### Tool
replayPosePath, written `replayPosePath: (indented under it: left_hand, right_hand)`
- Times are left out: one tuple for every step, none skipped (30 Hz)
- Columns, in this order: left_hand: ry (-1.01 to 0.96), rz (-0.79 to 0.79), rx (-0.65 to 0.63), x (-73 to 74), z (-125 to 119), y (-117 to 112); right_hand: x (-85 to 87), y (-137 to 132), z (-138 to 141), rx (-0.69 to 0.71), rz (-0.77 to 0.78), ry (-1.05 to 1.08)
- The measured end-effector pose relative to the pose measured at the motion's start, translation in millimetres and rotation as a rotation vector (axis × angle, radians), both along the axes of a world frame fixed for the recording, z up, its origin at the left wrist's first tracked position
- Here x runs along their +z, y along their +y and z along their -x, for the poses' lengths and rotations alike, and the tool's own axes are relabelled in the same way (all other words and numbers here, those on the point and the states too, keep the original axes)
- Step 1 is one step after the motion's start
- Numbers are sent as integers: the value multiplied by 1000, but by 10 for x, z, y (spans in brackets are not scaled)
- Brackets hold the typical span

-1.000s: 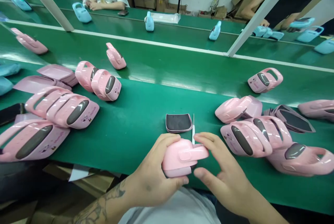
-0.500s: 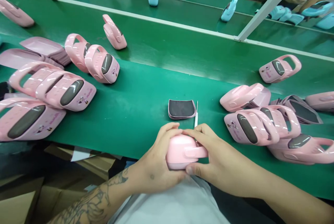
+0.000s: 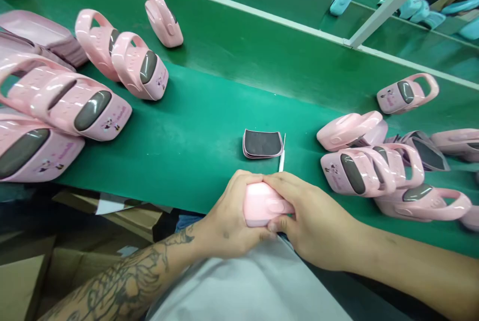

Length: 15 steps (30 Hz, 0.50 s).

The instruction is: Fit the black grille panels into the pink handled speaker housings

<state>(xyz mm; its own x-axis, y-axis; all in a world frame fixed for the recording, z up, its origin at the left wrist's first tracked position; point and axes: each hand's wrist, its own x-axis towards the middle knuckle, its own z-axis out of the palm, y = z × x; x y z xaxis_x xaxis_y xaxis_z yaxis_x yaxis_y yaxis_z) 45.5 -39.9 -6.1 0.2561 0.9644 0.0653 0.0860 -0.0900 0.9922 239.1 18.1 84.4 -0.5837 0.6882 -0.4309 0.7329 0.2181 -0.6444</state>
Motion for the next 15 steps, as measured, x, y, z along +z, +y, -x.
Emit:
replayPosePath:
  left_hand:
    - [-8,19,14,-4,0,9]
    - [-12,36,27,-4,1,17]
    - [-11,55,36,-2,5,24]
    - [-5,76,34,4,14,30]
    - [3,104,25,12,27,37]
    - [13,139,18,21,45,44]
    - [20,171,29,29,67,51]
    - [19,196,54,37,92,57]
    - [11,208,88,42,119,61]
    - [-1,205,124,45,145,64]
    - [-17,194,158,43,169,62]
    - [-38,183,184,36,189,58]
    - [-66,176,203,23,204,49]
    - [-102,176,221,4,214,36]
    - [-144,180,240,-22,219,20]
  right_hand:
    - [-11,-19,2,14,-41,18]
    - [-16,-33,-4,30,-74,43]
    - [-16,-42,-19,51,-90,67]
    - [-15,-44,-45,70,-98,89]
    - [-16,-42,-83,86,-102,106]
    - [-22,-36,-131,92,-114,118]
    - [-40,-32,-185,85,-131,127]
    - [-72,-32,-238,58,-152,138]
    - [-120,-39,-284,8,-166,150]
    - [-183,-54,-316,-58,-164,164]
    - [-259,-79,-327,-130,-144,178]
    - [-341,-111,-315,-204,-116,197]
    - [-422,-148,-279,-273,-86,218]
    - [-497,-185,-223,-332,-64,243]
    - [-560,-218,-151,-379,-54,270]
